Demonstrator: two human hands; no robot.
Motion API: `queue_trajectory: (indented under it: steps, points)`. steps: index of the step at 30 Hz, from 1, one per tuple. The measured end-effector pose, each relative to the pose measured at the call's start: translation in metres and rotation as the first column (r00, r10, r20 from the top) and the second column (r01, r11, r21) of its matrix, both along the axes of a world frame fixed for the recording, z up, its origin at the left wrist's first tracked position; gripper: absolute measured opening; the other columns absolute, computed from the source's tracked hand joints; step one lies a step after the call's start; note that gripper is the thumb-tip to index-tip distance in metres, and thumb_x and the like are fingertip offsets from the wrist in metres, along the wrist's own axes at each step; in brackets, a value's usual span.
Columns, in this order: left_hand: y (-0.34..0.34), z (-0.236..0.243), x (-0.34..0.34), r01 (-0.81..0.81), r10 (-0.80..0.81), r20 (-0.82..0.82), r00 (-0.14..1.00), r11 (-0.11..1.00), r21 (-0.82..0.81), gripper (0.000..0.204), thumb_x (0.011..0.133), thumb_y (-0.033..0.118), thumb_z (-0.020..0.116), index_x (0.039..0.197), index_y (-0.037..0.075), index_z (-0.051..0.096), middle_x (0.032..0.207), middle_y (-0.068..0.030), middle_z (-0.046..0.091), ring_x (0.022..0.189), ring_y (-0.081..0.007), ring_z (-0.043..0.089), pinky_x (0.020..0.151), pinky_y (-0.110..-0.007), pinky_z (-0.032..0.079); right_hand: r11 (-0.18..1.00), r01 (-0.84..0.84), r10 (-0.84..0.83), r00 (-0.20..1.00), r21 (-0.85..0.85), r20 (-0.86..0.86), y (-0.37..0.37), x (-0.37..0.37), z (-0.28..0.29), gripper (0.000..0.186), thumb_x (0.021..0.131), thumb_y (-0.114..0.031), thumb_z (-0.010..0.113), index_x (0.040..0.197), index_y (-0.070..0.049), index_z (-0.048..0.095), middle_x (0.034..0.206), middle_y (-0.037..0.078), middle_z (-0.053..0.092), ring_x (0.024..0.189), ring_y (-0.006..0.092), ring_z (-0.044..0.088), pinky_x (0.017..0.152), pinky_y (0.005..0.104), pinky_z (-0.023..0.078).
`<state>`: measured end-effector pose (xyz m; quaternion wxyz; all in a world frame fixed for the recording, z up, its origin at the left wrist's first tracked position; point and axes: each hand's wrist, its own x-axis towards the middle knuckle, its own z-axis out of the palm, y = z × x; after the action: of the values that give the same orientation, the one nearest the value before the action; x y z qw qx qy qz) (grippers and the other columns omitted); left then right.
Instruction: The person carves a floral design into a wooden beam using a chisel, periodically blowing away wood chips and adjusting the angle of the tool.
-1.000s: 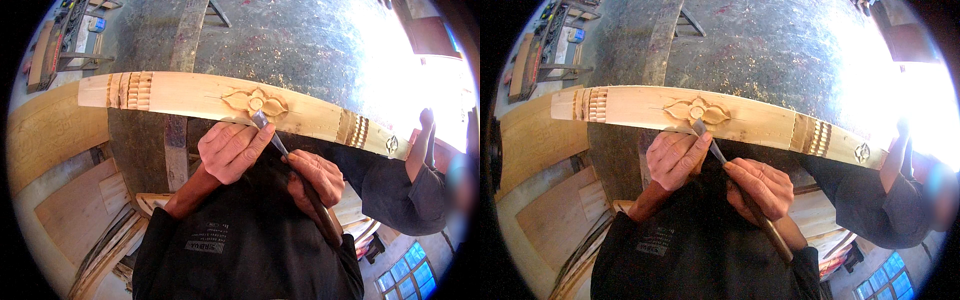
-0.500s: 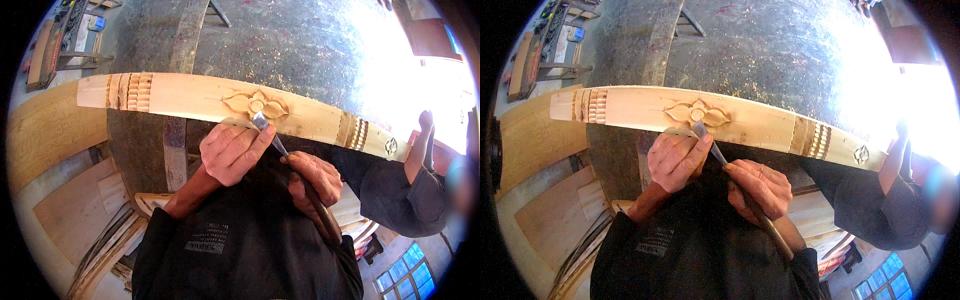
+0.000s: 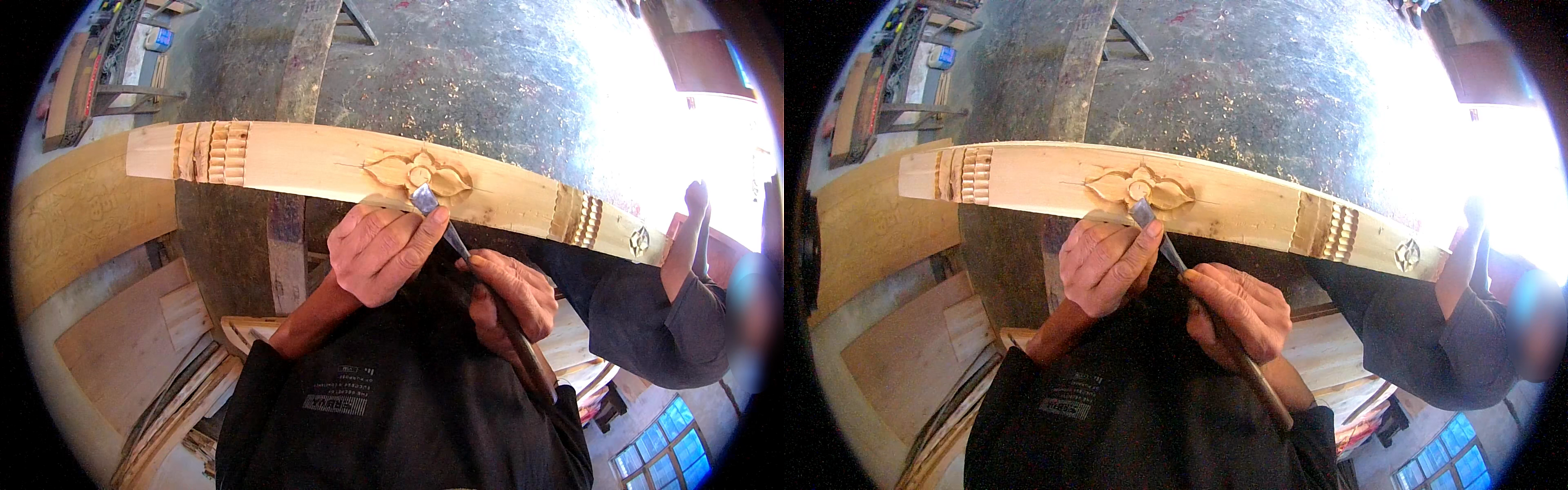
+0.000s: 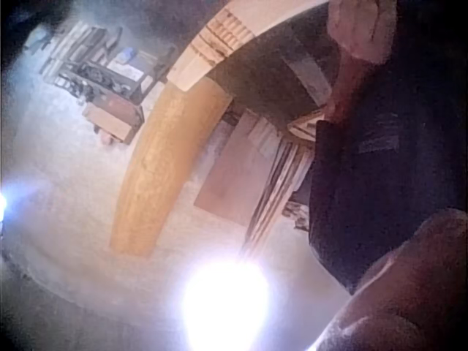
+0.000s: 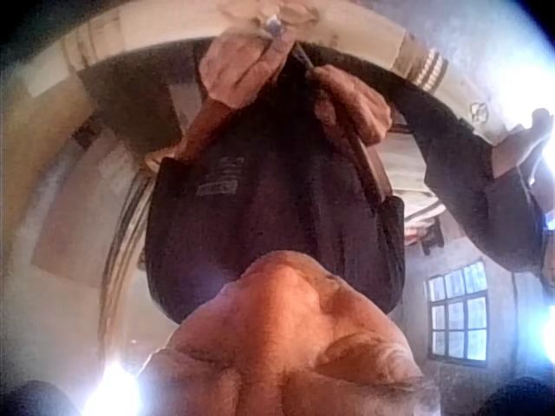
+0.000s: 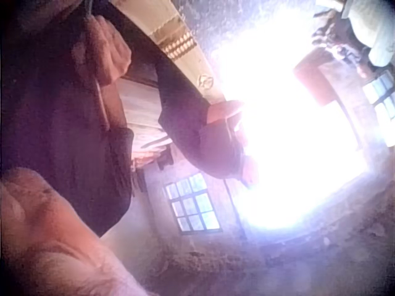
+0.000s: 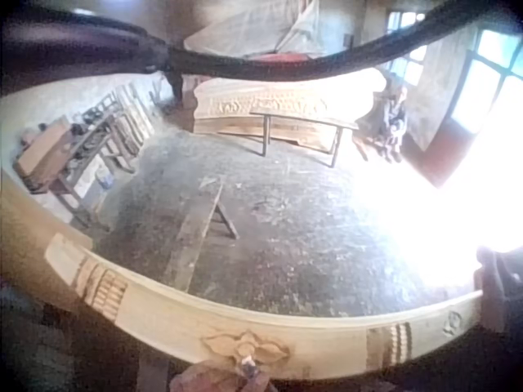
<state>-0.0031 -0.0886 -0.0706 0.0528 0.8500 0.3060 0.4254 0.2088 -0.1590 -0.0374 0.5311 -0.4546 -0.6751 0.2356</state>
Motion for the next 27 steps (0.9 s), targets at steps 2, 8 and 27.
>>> queue_trajectory:
  steps: [2,8,27]
  points:
    - [0.001,0.001,0.001,0.000,0.000,0.015,1.000,1.000,0.002,0.051,0.077,0.012,0.074,0.126,-0.001,0.080,0.098,-0.0097,0.076,0.082,-0.0208,0.072,0.076,-0.038,0.061,1.000,0.006,-0.006,1.000,-0.004,0.009,-0.001,-0.001,0.000,0.026,0.097,-0.008,0.070,0.112,0.013,0.075,0.091,0.026,0.079,0.082,0.0354,0.082,0.076,0.0420,0.067]
    - [0.000,-0.002,0.003,-0.018,0.018,0.032,0.999,1.000,0.023,0.050,0.073,0.005,0.078,0.123,-0.001,0.081,0.094,-0.0091,0.075,0.079,-0.0207,0.071,0.073,-0.038,0.060,0.999,0.049,-0.049,0.999,-0.005,-0.004,-0.004,-0.005,-0.003,0.027,0.101,-0.011,0.067,0.114,0.011,0.075,0.091,0.026,0.080,0.082,0.0344,0.082,0.075,0.0409,0.066]
    - [0.001,0.003,0.003,-0.007,0.007,0.029,1.000,1.000,-0.014,0.050,0.074,0.009,0.078,0.123,-0.001,0.081,0.095,-0.0086,0.075,0.080,-0.0207,0.071,0.074,-0.038,0.061,0.998,0.056,-0.056,0.998,-0.023,0.020,-0.001,-0.005,0.002,0.025,0.097,-0.009,0.069,0.111,0.011,0.075,0.088,0.025,0.080,0.081,0.0349,0.082,0.076,0.0427,0.067]
